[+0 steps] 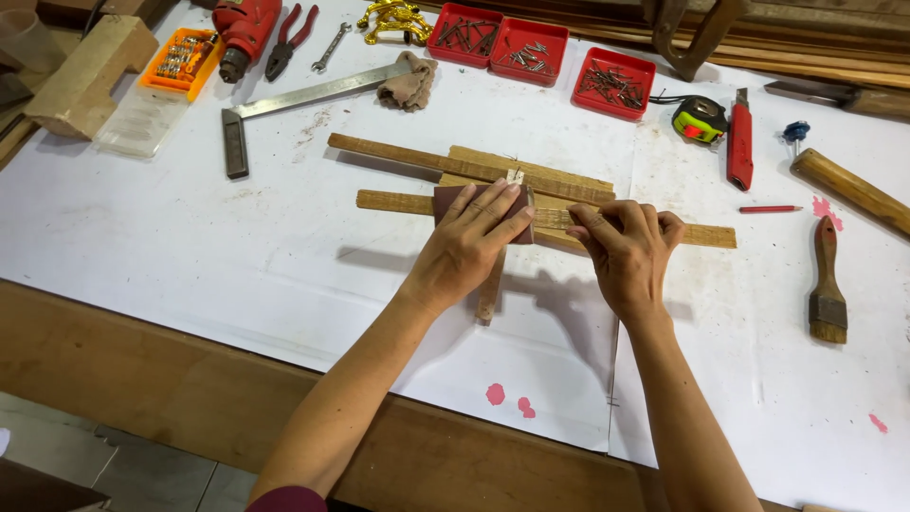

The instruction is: The recorder uses sandpaper to smooth the surface of small wooden strips at a workbench.

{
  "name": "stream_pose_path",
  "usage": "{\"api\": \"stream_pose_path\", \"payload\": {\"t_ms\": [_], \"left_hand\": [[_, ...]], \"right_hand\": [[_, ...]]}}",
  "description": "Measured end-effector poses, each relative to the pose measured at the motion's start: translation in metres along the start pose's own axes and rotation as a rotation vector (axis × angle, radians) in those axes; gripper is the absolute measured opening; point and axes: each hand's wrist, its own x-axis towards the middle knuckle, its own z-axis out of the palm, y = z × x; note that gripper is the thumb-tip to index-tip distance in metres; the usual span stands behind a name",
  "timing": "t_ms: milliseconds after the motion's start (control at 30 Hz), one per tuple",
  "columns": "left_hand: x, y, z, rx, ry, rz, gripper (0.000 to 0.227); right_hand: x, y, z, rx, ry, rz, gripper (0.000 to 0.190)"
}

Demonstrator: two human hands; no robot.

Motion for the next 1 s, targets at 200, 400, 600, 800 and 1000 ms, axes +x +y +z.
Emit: {"api": "stream_pose_path", "payload": {"t_ms": [200, 400, 600, 800, 1000], "left_hand": [[-0.001, 0.002, -0.006, 0.016, 0.011, 0.014, 0.035], [-0.019, -0.017, -0.019, 0.103, 0.012, -0.048, 0.03], [-0.016, -0.014, -0.022, 0.063, 0.013, -0.019, 0.032], [-0.031, -0.033, -0.027, 0.124, 0.055, -0.093, 0.037], [-0.027, -0.027, -0.032, 0.066, 0.052, -0.045, 0.034]], "right_hand": [[0.01, -0.02, 0.006, 0.032, 0.002, -0.032, 0.029], [0.012, -0.025, 0.015, 0.051, 0.005, -0.054, 0.029], [0.018, -0.038, 0.02, 0.07, 0.008, -0.065, 0.028], [0.025, -0.048, 0.02, 0.056, 0.017, -0.078, 0.028], [0.027, -0.056, 0.029, 0.093, 0.016, -0.088, 0.027]]}}
